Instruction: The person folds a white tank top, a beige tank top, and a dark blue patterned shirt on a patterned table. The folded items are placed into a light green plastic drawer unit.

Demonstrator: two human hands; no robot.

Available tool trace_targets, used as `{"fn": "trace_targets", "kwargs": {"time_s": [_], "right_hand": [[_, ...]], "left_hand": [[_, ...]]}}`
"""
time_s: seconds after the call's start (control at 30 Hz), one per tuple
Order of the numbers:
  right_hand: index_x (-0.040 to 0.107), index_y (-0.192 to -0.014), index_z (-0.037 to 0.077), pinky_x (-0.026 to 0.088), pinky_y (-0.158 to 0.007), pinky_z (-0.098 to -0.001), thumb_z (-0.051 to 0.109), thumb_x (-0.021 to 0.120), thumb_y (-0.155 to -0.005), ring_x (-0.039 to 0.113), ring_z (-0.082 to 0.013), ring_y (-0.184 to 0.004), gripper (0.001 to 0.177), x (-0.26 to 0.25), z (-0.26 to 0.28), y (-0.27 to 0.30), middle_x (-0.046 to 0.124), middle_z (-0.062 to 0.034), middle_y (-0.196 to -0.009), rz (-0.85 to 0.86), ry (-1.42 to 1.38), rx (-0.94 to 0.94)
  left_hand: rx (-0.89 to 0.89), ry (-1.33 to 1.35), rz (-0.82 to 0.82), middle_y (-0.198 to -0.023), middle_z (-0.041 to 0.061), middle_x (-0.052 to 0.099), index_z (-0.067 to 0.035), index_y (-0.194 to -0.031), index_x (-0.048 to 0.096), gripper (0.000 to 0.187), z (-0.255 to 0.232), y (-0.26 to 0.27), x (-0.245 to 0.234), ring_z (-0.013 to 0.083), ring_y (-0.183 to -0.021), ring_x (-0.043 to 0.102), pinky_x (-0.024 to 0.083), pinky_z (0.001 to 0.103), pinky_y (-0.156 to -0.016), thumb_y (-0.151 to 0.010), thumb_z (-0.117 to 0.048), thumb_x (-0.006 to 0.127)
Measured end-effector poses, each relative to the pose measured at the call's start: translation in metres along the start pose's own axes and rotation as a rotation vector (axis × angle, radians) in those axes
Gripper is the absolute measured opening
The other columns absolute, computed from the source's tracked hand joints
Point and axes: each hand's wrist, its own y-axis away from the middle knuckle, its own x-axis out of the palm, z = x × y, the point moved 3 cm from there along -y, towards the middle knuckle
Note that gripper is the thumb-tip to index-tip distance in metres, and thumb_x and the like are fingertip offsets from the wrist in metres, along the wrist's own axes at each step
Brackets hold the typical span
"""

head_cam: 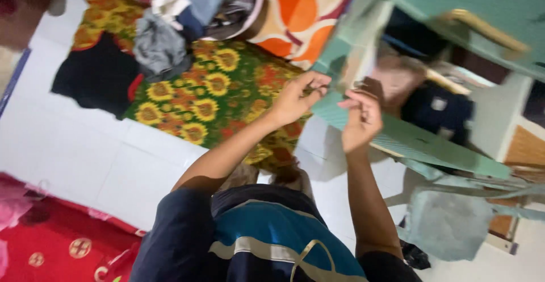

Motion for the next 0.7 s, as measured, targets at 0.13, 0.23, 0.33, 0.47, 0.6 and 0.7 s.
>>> {"fn": "trace_targets", "kwargs": {"time_s": [0.13, 0.23, 0.33, 0.47, 0.6, 0.7], "right_hand": [[0.063, -0.119, -0.004, 0.054, -0.085, -0.0254, -0.008, 0.049, -0.106, 0.069, -0.0136, -0.092, 0.019, 0.128, -0.038, 0.05, 0.069, -0.0099, -0.11, 0.122, -0.056, 0.122], [0.065, -0.12, -0.004, 0.054, -0.083, -0.0259, -0.006, 0.052, -0.108, 0.068, -0.0131, -0.091, 0.019, 0.211, -0.049, 0.082, 0.068, -0.008, -0.102, 0.26, -0.057, 0.202], [0.066, -0.12, -0.002, 0.057, -0.083, -0.0275, -0.004, 0.053, -0.107, 0.069, -0.0132, -0.09, 0.018, 0.279, -0.06, 0.109, 0.069, -0.0078, -0.104, 0.386, -0.085, 0.28], [0.066, -0.118, 0.001, 0.06, -0.079, -0.0288, -0.001, 0.053, -0.104, 0.072, -0.0153, -0.089, 0.019, 0.347, -0.082, 0.127, 0.071, -0.0091, -0.111, 0.536, 0.038, 0.387], [0.068, -0.119, 0.004, 0.063, -0.077, -0.0303, 0.002, 0.059, -0.1, 0.075, -0.0166, -0.091, 0.022, 0.39, -0.127, 0.138, 0.075, -0.0097, -0.11, 0.642, 0.193, 0.382], [0.069, -0.121, 0.005, 0.06, -0.076, -0.033, 0.003, 0.061, -0.098, 0.075, -0.0183, -0.092, 0.024, 0.416, -0.188, 0.151, 0.077, -0.0098, -0.108, 0.72, 0.294, 0.346]], "left_hand": [[-0.179, 0.127, -0.036, -0.101, 0.004, 0.069, -0.003, -0.122, 0.066, 0.026, 0.05, 0.064, -0.122, 0.0114, -0.102, 0.072, 0.058, 0.028, -0.086, -0.096, -0.005, 0.062], [-0.231, 0.069, -0.092, -0.106, 0.003, 0.074, -0.002, -0.12, 0.066, 0.023, 0.094, 0.119, -0.195, 0.0109, -0.101, 0.071, 0.057, 0.028, -0.087, -0.098, -0.008, 0.067], [-0.374, 0.065, -0.166, -0.107, 0.006, 0.074, -0.001, -0.12, 0.068, 0.023, 0.13, 0.172, -0.256, 0.0129, -0.098, 0.07, 0.056, 0.029, -0.088, -0.099, -0.009, 0.068], [-0.482, 0.144, -0.177, -0.105, 0.005, 0.072, -0.001, -0.123, 0.064, 0.024, 0.165, 0.21, -0.315, 0.0132, -0.098, 0.07, 0.055, 0.029, -0.09, -0.1, -0.009, 0.062], [-0.465, 0.083, -0.306, -0.107, 0.004, 0.073, 0.0, -0.119, 0.066, 0.023, 0.224, 0.239, -0.357, 0.0141, -0.101, 0.07, 0.054, 0.03, -0.091, -0.098, -0.009, 0.063], [-0.836, 0.11, -0.441, -0.095, 0.014, 0.07, -0.001, -0.12, 0.068, 0.025, 0.271, 0.245, -0.394, 0.0264, -0.076, 0.067, 0.052, 0.04, -0.074, -0.101, -0.018, 0.065]]}}
